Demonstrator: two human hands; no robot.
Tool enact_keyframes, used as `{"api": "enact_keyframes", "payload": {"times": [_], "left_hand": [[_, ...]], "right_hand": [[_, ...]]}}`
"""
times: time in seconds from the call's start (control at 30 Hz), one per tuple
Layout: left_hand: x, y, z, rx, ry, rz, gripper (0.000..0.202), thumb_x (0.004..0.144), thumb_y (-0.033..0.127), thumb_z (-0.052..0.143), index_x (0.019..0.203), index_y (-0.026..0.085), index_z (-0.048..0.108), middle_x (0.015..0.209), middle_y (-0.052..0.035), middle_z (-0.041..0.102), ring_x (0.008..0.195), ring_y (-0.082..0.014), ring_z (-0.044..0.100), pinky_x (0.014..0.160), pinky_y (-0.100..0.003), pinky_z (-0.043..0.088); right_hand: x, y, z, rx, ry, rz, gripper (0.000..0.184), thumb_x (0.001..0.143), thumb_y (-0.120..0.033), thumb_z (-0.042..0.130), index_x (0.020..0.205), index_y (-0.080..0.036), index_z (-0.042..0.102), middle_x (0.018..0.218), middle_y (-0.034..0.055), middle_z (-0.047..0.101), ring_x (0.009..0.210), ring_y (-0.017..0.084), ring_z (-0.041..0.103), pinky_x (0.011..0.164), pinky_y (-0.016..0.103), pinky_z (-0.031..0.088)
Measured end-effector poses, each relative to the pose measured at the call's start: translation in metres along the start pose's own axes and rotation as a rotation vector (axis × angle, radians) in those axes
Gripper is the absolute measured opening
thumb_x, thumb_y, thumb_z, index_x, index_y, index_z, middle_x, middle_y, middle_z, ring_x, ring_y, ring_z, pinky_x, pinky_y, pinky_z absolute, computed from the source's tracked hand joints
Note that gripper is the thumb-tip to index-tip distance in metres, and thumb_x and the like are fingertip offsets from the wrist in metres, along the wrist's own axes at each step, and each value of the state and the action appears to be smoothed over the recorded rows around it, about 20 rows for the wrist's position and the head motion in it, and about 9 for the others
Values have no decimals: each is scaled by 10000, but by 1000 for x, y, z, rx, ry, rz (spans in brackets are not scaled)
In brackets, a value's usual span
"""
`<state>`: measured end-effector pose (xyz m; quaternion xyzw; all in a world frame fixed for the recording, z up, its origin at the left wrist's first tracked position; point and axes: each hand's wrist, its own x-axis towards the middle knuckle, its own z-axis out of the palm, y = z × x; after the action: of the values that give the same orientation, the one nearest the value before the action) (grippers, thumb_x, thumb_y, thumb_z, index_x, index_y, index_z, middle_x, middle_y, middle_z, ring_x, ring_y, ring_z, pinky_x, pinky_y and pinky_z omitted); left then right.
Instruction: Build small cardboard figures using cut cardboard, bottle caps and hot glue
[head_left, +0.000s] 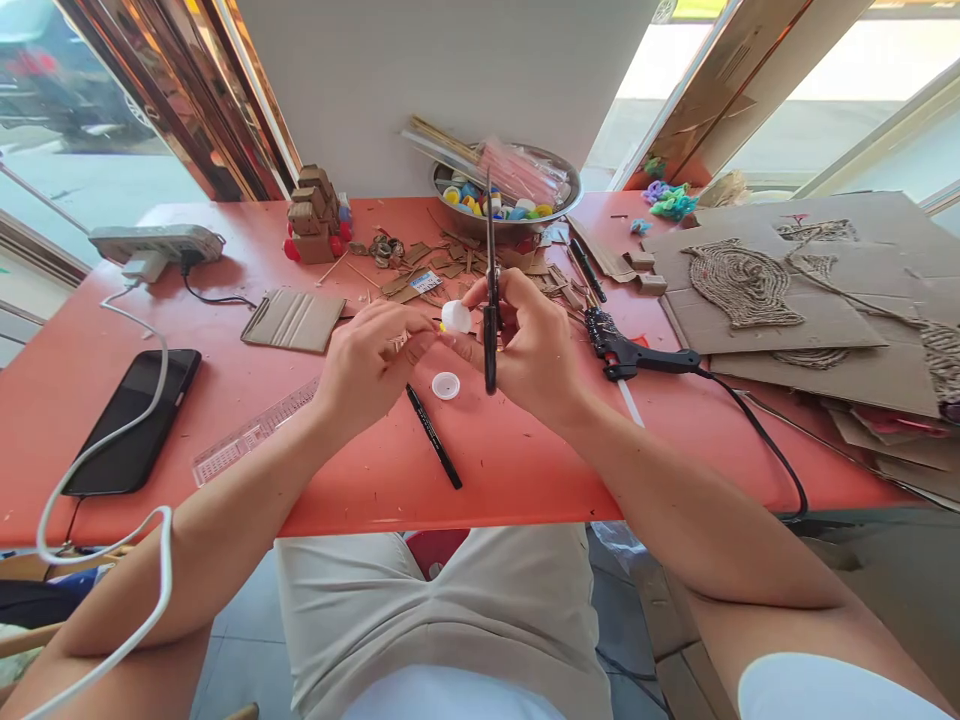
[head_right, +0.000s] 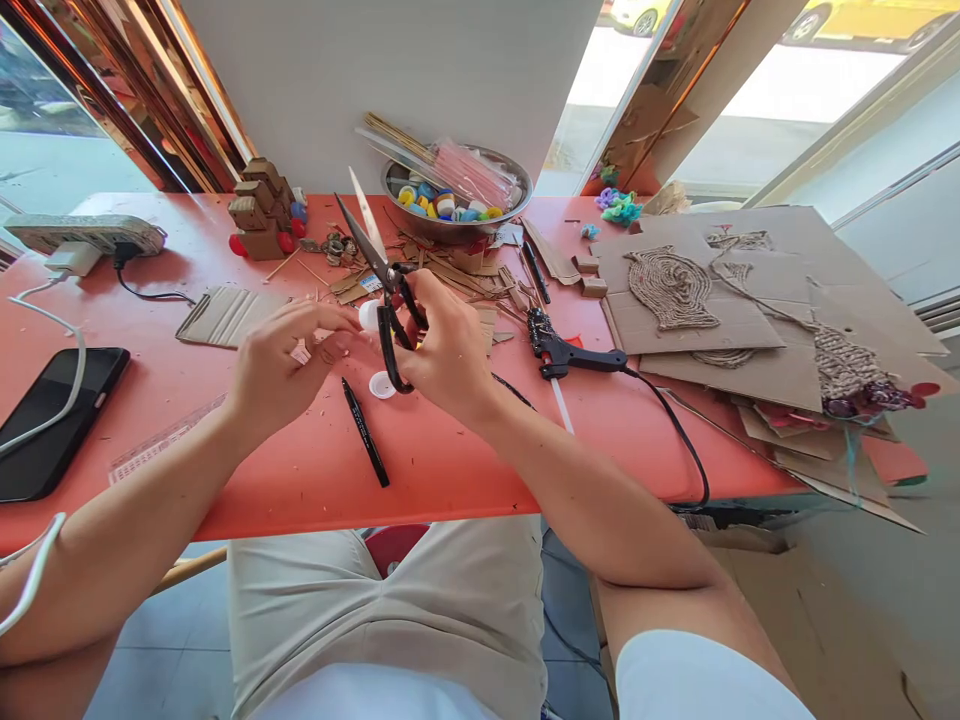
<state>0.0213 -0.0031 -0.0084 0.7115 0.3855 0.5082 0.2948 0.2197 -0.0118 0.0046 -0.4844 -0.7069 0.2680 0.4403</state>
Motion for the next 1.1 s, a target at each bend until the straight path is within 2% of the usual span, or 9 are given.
{"api": "enact_keyframes", "payload": {"times": [0.07,0.13,0.27,0.37,0.57,0.77,0.83,1.03,1.1], "left_hand": [[0,1,1,-198,22,-132,223,863,457,840,873,243,778,854,-58,775,752,-215,691,720,-344,566],[1,3,3,-395,-44,-245,377,810,540,889,959,216,766,848,-56,768,731,-198,717,658,-304,582],[6,5,3,-614,-232,-395,543,699,600,959,969,168,769,860,-93,803,825,-253,793,741,-362,667],[8,2,1,-710,-232,-460,513,658,500,1016,964,163,782,888,-100,830,828,-243,806,757,-348,669],[7,-5,1,-885,-279,-574,457,656,355,1042,1001,175,802,879,-41,825,738,-126,758,718,-217,626],[8,-3,-2,-954,-333,-660,195,869,269,892,937,131,773,788,-17,734,760,-130,747,781,-222,642],[8,-4,-3,-978,-353,-690,133,897,227,856,922,139,759,781,-11,724,753,-126,747,765,-212,639],[5,-7,3,-1070,-389,-678,286,749,237,981,885,143,748,765,19,713,684,-94,711,735,-187,640],[4,-6,4,-1060,-386,-687,266,770,237,967,887,143,748,739,25,699,678,-97,712,748,-193,646]], "right_hand": [[-1,-2,1,19,-34,-5,455,861,-666,772,934,-269,561,837,-1,594,752,181,582,698,324,478],[-2,-5,3,28,-74,-27,463,860,-678,763,918,-262,570,858,11,621,769,185,597,698,323,482],[-4,-6,6,10,-107,-45,443,876,-673,740,945,-257,606,905,33,661,801,197,607,694,324,488],[-3,-6,5,16,-134,-51,445,874,-672,741,952,-251,620,919,37,669,805,199,614,692,325,490],[-1,-1,4,106,-115,-70,494,840,-707,772,909,-249,600,844,1,662,718,162,590,670,308,480],[2,6,4,277,-72,-126,553,794,-723,825,902,-243,572,956,29,729,768,151,639,682,300,522],[2,6,5,314,-76,-126,565,776,-714,848,896,-246,556,966,31,731,793,155,659,685,296,532],[-2,6,12,354,-130,-127,592,761,-745,843,892,-253,540,961,27,724,759,147,644,671,299,544],[-3,4,13,339,-112,-117,596,760,-747,842,881,-255,527,957,25,727,725,138,624,654,299,541]]}}
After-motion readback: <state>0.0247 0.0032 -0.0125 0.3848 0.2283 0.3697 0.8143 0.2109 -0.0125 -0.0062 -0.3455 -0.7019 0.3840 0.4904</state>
